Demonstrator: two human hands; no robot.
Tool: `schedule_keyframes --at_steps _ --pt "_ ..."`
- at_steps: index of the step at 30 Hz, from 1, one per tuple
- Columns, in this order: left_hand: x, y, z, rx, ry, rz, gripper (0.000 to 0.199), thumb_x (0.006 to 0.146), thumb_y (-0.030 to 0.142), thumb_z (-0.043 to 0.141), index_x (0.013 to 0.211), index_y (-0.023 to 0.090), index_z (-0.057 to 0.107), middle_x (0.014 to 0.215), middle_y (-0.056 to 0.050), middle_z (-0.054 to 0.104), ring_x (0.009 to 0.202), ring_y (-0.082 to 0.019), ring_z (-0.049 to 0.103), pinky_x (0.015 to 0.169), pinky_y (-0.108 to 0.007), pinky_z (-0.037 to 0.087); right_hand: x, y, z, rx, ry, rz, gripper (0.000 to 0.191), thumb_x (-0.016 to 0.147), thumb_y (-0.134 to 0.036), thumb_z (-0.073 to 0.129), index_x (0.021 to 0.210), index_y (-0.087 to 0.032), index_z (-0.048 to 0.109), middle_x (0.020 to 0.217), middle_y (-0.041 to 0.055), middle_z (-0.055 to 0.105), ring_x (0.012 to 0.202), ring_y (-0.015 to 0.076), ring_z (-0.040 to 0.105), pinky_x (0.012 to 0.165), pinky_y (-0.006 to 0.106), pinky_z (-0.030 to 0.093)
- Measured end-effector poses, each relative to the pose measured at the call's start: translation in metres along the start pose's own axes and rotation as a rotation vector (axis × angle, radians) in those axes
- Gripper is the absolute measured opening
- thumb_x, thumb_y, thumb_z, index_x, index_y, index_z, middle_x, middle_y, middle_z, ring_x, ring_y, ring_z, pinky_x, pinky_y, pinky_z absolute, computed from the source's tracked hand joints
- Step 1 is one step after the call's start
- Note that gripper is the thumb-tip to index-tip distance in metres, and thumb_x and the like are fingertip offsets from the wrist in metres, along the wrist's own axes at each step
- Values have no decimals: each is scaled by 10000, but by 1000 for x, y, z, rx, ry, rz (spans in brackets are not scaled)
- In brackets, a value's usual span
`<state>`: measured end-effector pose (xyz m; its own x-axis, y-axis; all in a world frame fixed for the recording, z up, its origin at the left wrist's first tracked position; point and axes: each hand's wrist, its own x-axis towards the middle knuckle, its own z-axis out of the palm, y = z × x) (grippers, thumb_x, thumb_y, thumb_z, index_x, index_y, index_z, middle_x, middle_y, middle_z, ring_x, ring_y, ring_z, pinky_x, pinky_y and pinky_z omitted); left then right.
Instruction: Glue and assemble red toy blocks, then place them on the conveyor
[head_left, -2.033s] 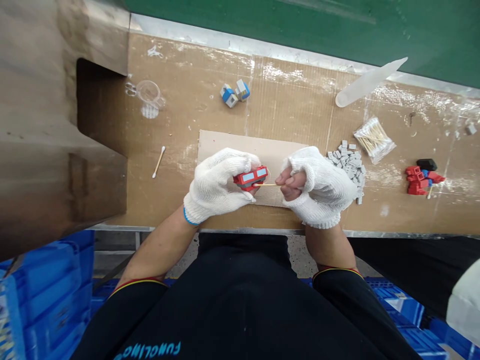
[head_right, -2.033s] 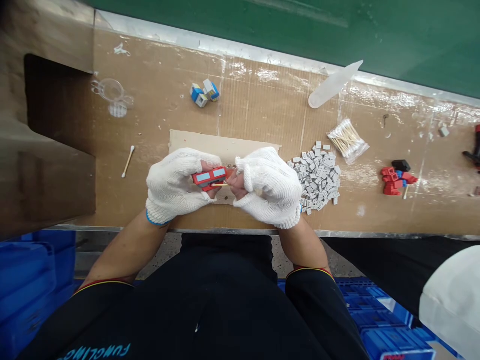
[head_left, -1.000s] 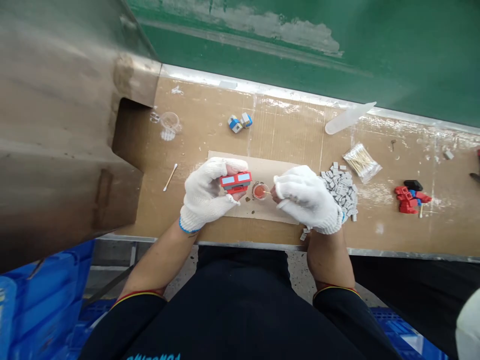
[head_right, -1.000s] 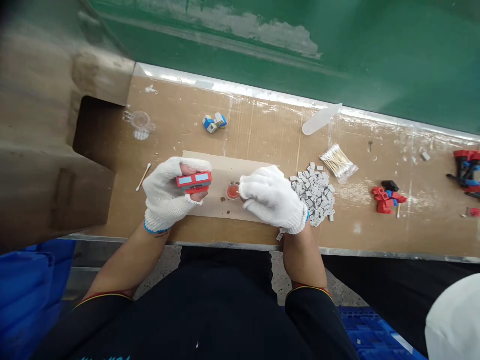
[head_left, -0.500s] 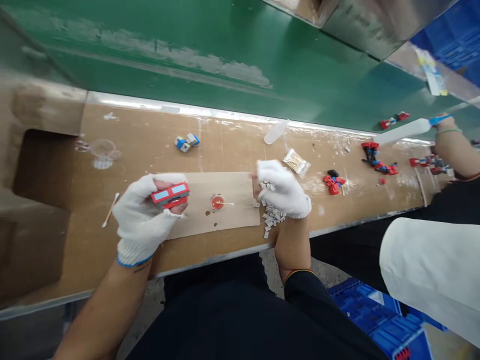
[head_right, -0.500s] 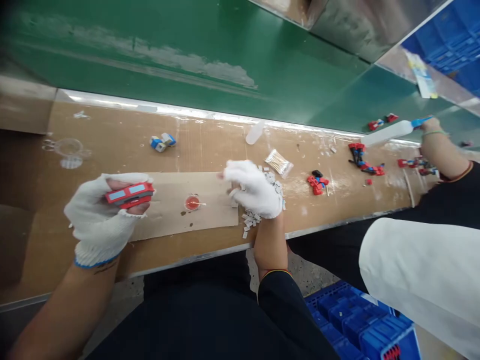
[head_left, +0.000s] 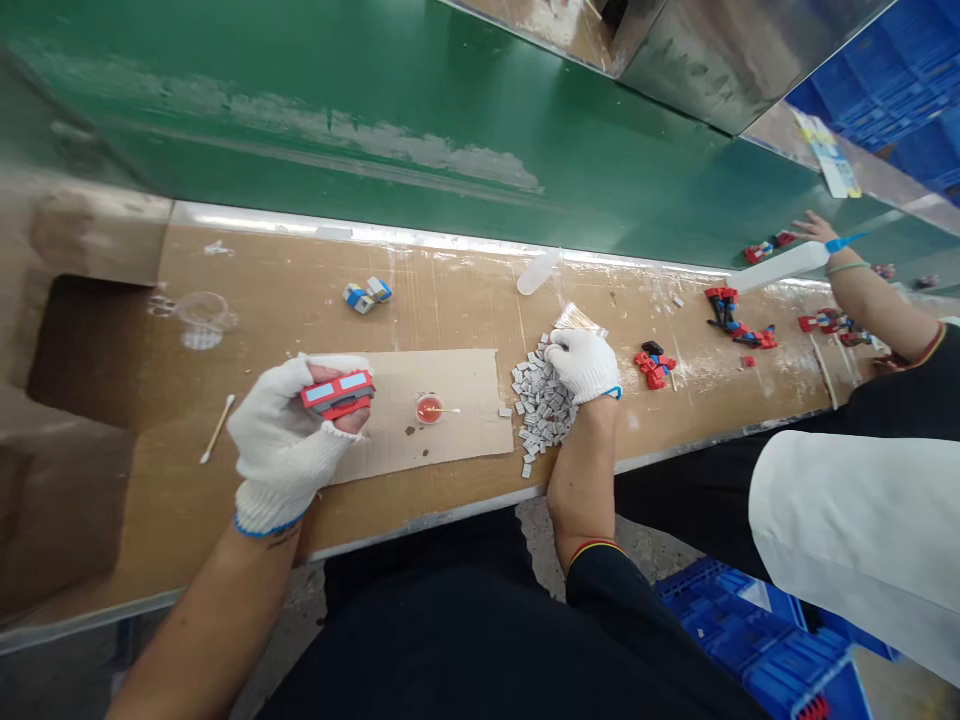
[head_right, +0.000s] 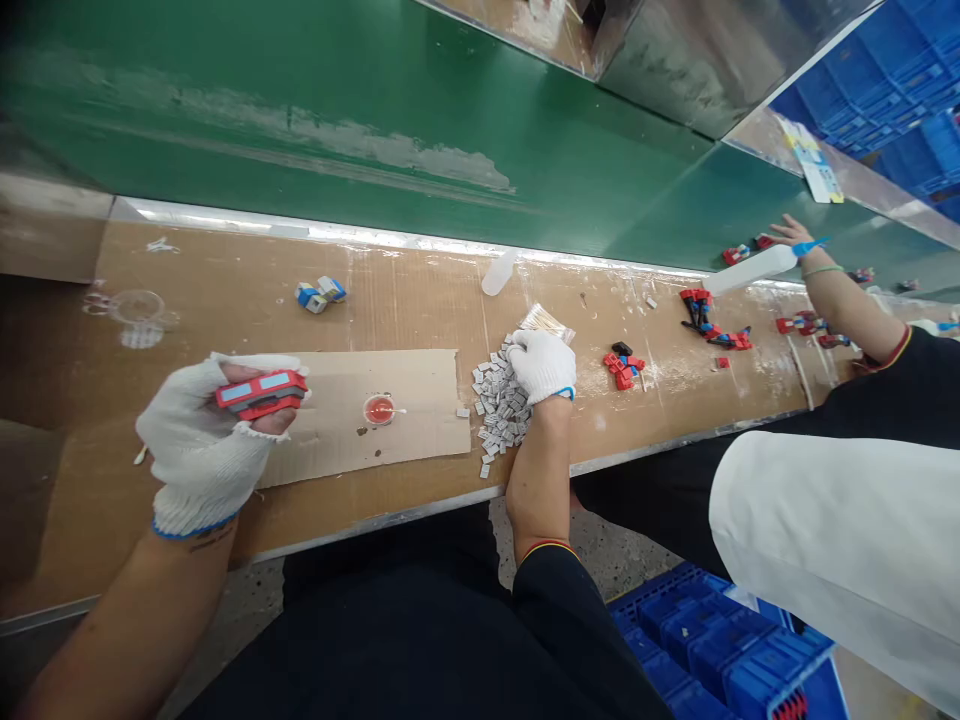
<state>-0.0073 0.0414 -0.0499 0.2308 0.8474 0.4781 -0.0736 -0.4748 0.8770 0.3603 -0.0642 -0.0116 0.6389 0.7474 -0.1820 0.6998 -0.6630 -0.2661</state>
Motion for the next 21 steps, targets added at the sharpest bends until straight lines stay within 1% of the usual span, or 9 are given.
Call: schedule_keyframes --at_steps 2,5,7,10,12,14,16,18,21 --pt "-2 3 3 -34 2 -52 271 821 315 1013 1003 225 833 893 -27 894 729 -225 820 648 -356 669 0 -1 -1 1 -5 -19 198 862 -323 672 674 -272 637 735 22 695 820 237 583 780 362 402" --pt "-4 9 7 -118 -41 -58 299 838 305 1017 1047 208 827 951 -60 907 768 -223 843 686 -336 695 -5 -4 -4 48 25 -78 155 861 -286 629 706 -273 620 742 20 686 839 243 606 816 375 451" --pt "-5 12 10 -152 -100 -76 288 857 280 986 1074 202 814 996 -79 910 781 -218 844 693 -328 697 -14 -10 -6 153 108 -142 124 892 -264 582 786 -271 646 803 26 719 872 244 654 853 391 511" --pt "-7 14 16 -164 -171 -114 261 892 318 954 1054 190 795 1027 -84 900 742 -191 816 671 -309 691 -34 -30 -3 579 364 -374 132 988 -269 612 939 -268 735 895 20 770 874 220 731 855 404 602" --pt "-11 13 20 -212 -187 -127 309 911 340 960 1106 184 777 1077 -87 897 758 -179 830 682 -288 698 -53 -53 2 781 415 -632 120 1019 -239 706 940 -293 779 898 -2 785 844 202 758 811 390 637" --pt "-15 11 24 -286 -169 -129 392 926 328 962 1216 194 735 1120 -85 895 791 -179 860 688 -263 702 -72 -77 6 821 357 -901 175 1022 -177 773 911 -311 795 899 -17 810 814 185 775 744 353 652" --pt "-19 10 27 -320 -165 -145 414 949 306 942 1276 203 708 1169 -91 892 841 -191 886 702 -256 717 -88 -98 10 802 268 -1074 207 1035 -125 777 953 -313 807 888 -26 834 769 169 789 696 317 665" --pt "-22 10 28 -313 -210 -173 364 978 313 916 1273 199 735 1236 -110 885 931 -218 907 770 -282 754 -97 -111 13 777 200 -1151 203 1043 -109 785 1000 -305 809 872 -34 852 740 159 807 697 294 688" --pt "-23 12 26 -318 -264 -138 364 1009 290 872 1348 207 766 1393 -130 860 1083 -252 917 911 -324 785 -101 -115 20 766 157 -1149 201 1027 -103 824 1054 -302 836 946 -17 905 810 179 871 771 306 741"
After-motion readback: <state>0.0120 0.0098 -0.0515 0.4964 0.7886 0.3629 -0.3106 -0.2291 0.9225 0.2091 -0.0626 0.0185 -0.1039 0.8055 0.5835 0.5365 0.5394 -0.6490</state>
